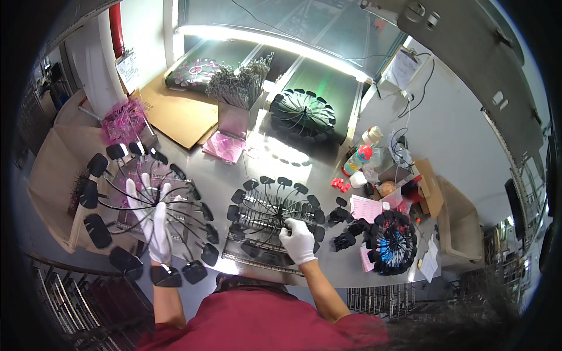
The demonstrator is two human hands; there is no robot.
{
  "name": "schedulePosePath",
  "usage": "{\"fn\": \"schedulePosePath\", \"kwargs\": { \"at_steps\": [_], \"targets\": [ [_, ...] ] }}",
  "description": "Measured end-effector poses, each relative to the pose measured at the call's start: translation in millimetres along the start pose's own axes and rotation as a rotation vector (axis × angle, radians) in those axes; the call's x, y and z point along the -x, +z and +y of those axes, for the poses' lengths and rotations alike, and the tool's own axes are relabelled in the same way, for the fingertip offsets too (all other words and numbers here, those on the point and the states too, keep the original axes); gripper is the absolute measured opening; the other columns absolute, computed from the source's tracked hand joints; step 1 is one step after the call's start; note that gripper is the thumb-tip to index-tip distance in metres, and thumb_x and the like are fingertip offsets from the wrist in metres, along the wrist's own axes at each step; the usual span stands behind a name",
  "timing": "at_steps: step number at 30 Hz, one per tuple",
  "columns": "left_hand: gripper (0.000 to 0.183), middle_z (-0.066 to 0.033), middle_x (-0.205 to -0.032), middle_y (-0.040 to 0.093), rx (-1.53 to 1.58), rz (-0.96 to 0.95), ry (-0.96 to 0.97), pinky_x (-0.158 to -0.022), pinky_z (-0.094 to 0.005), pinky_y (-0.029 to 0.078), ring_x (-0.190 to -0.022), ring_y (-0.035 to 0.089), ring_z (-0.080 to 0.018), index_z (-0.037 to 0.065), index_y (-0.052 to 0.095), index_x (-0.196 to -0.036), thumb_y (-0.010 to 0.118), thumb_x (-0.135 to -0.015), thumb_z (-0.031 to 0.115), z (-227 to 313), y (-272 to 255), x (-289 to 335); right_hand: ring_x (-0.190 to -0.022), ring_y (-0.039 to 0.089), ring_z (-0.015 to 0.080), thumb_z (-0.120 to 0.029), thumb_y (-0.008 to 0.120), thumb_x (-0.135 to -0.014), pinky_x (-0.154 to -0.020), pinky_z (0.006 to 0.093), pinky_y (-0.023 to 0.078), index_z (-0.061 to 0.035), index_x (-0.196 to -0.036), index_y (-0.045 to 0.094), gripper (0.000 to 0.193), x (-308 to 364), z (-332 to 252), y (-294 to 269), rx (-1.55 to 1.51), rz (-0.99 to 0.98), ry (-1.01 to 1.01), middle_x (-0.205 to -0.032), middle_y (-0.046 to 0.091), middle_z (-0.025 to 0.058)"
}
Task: The person assembles decorative items by inserting black and pink plastic pieces into metal racks. They handle the racks and components with gloved hands, arranging and securing the pieces in a repetitive sequence.
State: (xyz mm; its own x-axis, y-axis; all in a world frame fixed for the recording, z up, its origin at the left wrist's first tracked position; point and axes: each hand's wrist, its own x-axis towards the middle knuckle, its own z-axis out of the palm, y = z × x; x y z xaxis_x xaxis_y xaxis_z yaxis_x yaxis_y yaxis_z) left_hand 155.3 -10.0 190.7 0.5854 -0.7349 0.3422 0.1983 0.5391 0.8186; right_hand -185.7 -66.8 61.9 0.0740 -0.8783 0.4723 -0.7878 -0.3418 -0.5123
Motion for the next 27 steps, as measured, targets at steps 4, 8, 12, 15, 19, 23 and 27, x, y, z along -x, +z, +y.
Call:
{"fn": "schedulePosePath", "kwargs": {
  "at_steps": [4, 8, 12, 15, 19, 23, 27],
  "targets": [
    [0.097, -0.0092, -0.168, 0.040, 0.086, 0.004, -0.195, -0.100, -0.0418, 0.058, -0.130, 0.061, -0.0262, 0.031, 0.006, -0.174, 0.056, -0.100, -0.006, -13, 56, 37, -0.079, 0.072, 0.0255, -0.013, 0.081, -0.088, -0.068, 0.0366, 0.060, -0.0046, -0.113, 0.074, 0.028, -3, -71, -41, -0.388, -0.079, -0.149, -0.105, 0.075, 0.0132],
    [0.108, -0.0151, -0.166, 0.039, 0.239, -0.163, -0.352, -0.099, -0.0369, 0.059, -0.125, 0.063, -0.0241, 0.034, -0.001, -0.173, 0.062, -0.098, -0.010, -44, 89, 80, -0.071, 0.071, 0.0270, -0.018, 0.084, -0.085, -0.065, 0.0372, 0.059, -0.0059, -0.119, 0.074, 0.038, 3, -130, -49, -0.216, -0.144, -0.083, -0.102, 0.075, 0.0112],
    [0.092, -0.0158, -0.168, 0.039, -0.084, -0.896, -0.255, -0.113, -0.0459, 0.051, -0.138, 0.055, -0.0271, 0.011, 0.021, -0.169, 0.077, -0.097, 0.005, -76, 66, 77, -0.073, 0.072, 0.0294, -0.001, 0.077, -0.079, -0.062, 0.0382, 0.058, -0.0069, -0.100, 0.072, 0.023, 19, -101, -49, -0.147, 0.081, -0.152, -0.093, 0.072, 0.0113],
    [0.049, -0.0111, -0.127, 0.074, -0.229, -1.174, -0.462, -0.100, -0.0342, 0.058, -0.112, 0.071, -0.0175, 0.002, 0.062, -0.145, 0.076, -0.100, 0.012, -93, -4, 59, -0.069, 0.072, 0.0343, 0.001, 0.071, -0.080, -0.065, 0.0415, 0.059, -0.0044, -0.104, 0.075, 0.025, 42, -68, -58, -0.154, 0.110, 0.027, -0.082, 0.073, 0.0149],
    [0.045, -0.0112, -0.119, 0.075, -0.531, -0.488, -0.795, -0.084, -0.0315, 0.063, -0.099, 0.073, -0.0182, -0.004, 0.061, -0.143, 0.072, -0.101, 0.008, -102, -61, 63, -0.078, 0.074, 0.0397, -0.009, 0.068, -0.089, -0.070, 0.0474, 0.059, -0.0086, -0.114, 0.071, 0.025, 58, -32, -28, 0.086, -0.059, 0.224, -0.087, 0.075, 0.0187],
    [0.036, -0.0116, -0.118, 0.074, -0.353, -0.339, -0.811, -0.080, -0.0322, 0.063, -0.101, 0.074, -0.0187, -0.001, 0.065, -0.139, 0.065, -0.105, 0.012, -89, -64, 57, -0.074, 0.072, 0.0429, -0.020, 0.069, -0.090, -0.069, 0.0526, 0.058, -0.0110, -0.101, 0.065, 0.014, 56, -17, 23, 0.147, -0.107, 0.426, -0.079, 0.073, 0.0181],
    [0.030, -0.0118, -0.115, 0.074, -0.186, -0.363, -0.888, -0.081, -0.0346, 0.064, -0.100, 0.075, -0.0213, -0.001, 0.067, -0.133, 0.065, -0.106, 0.012, -91, -63, 72, -0.068, 0.072, 0.0390, -0.018, 0.071, -0.090, -0.066, 0.0510, 0.057, -0.0122, -0.106, 0.062, 0.020, 40, -35, 10, 0.112, -0.047, 0.444, -0.074, 0.073, 0.0135]
  ]
}}
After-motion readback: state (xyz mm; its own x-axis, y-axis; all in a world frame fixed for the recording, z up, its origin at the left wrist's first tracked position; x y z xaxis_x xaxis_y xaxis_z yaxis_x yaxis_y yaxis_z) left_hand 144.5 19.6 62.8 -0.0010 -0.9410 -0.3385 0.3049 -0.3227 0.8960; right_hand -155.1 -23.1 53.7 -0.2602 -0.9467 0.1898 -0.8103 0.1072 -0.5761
